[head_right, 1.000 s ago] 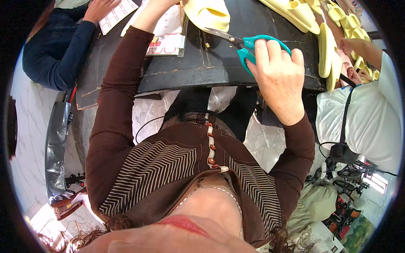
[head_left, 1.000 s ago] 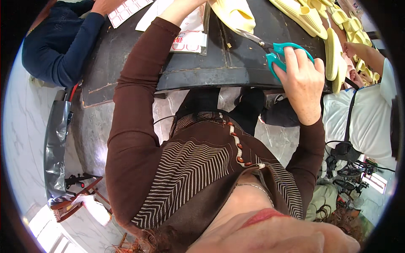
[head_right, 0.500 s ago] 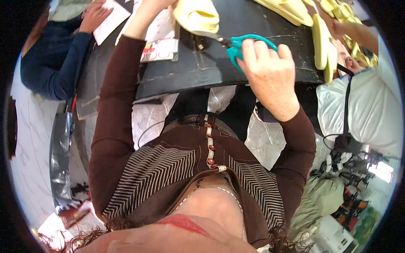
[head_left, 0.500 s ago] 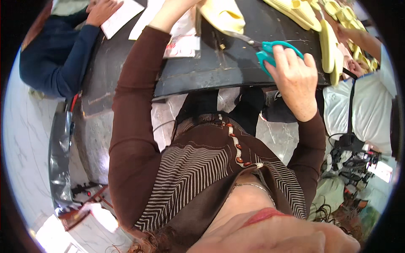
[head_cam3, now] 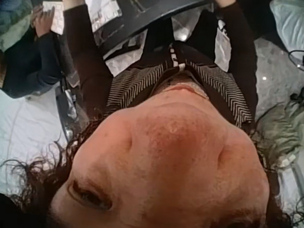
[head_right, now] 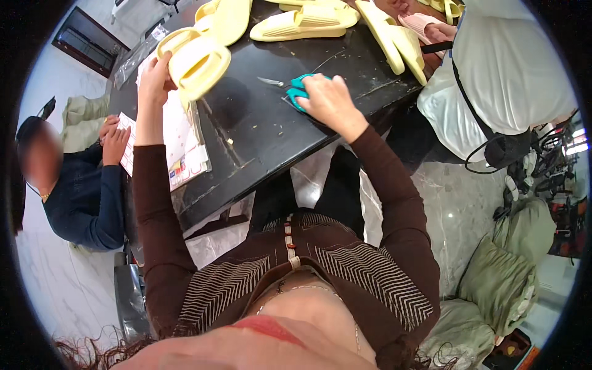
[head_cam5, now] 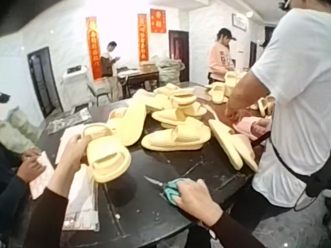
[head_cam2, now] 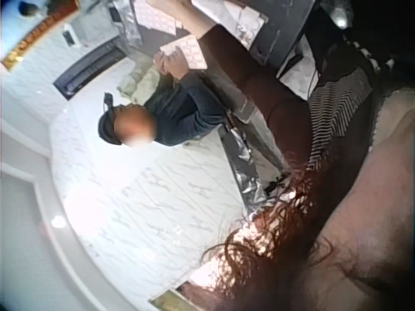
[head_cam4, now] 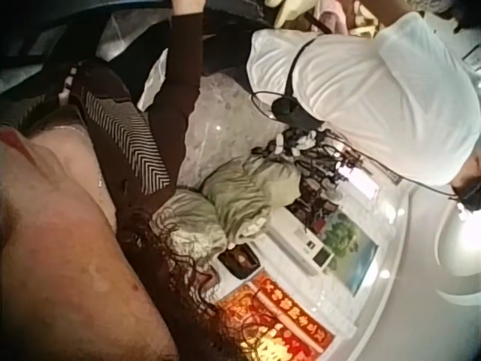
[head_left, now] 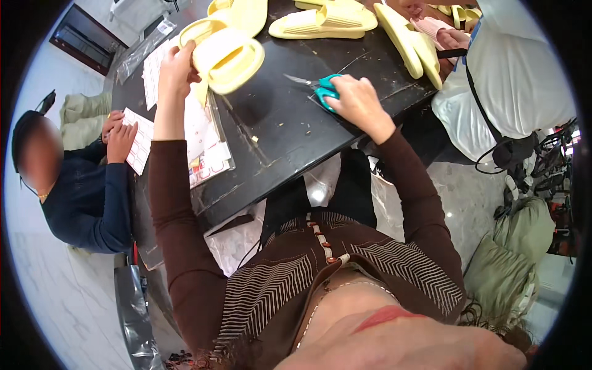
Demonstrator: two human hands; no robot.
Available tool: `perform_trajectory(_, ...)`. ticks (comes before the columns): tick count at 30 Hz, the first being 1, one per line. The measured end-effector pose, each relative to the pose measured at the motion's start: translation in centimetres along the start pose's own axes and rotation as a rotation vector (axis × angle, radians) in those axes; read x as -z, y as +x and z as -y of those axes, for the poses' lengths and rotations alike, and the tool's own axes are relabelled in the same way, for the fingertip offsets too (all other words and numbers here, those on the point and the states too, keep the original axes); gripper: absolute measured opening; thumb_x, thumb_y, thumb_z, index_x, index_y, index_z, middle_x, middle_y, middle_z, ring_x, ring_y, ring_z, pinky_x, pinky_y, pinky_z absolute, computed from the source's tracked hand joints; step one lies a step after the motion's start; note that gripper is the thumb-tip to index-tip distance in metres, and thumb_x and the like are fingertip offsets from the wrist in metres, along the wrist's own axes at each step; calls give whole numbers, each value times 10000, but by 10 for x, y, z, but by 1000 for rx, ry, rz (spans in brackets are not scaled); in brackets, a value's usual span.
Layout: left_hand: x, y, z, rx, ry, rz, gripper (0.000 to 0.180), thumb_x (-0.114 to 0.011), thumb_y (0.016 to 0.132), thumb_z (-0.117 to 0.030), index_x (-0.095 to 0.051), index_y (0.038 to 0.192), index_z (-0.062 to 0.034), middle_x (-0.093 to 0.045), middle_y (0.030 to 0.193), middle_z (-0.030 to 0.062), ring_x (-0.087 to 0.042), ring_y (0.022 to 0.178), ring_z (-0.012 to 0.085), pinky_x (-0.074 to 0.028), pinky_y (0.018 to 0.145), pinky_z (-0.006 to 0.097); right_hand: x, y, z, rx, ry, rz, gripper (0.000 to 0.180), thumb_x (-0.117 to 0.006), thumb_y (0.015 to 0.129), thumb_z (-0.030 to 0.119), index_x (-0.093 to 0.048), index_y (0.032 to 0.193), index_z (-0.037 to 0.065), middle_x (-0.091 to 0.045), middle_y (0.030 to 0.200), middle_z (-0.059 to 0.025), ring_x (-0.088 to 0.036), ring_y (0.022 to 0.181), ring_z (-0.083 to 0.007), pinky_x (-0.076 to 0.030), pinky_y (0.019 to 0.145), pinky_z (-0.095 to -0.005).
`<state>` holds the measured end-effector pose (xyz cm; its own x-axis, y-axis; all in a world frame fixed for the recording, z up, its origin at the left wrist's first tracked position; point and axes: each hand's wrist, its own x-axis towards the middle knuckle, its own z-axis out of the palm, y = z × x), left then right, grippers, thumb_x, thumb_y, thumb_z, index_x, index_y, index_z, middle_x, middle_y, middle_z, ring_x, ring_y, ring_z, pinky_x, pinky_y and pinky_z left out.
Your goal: Use scissors to trim excess material from the edges of slippers at a workstation.
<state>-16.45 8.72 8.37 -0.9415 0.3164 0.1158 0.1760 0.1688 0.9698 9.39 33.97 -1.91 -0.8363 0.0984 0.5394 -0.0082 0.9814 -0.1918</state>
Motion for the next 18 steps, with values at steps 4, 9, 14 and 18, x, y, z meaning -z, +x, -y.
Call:
perform_trajectory(4, -46, 41, -30, 107, -226, 199, 357, -602, 919, -261, -550, 1070, 59, -624, 775, 120, -590, 531, 183, -487, 433, 294, -16, 10, 2, -70, 70, 46, 289, -702, 774, 268, -646, 980, 73, -669, 872, -96, -642, 807, -284, -456, 653, -395)
perform_trajectory(9, -158, 103, -75, 127, -256, 289, 280, -595, 918, -292, -618, 1058, -50, -645, 808, 91, -621, 667, 237, -508, 565, 411, -19, 5, -2, -120, 142, -67, 273, -702, 774, 264, -639, 962, 76, -663, 856, -87, -638, 806, -271, -444, 645, -385)
perform_trajectory(14, -259, 185, -112, -96, -416, 465, 236, -563, 933, -264, -628, 1128, -149, -683, 912, 72, -655, 696, 230, -526, 526, 397, -16, 10, 10, -89, 172, -76, 264, -711, 765, 251, -630, 951, 83, -655, 849, -78, -632, 795, -258, -432, 639, -370)
perform_trajectory(18, -317, 141, -146, -212, -410, 718, 281, -593, 892, -264, -648, 1115, -102, -674, 922, 72, -646, 751, 195, -527, 583, 341, -12, 0, -5, -160, 164, -59, 271, -718, 758, 245, -626, 957, 85, -652, 850, -72, -627, 791, -251, -420, 632, -363)
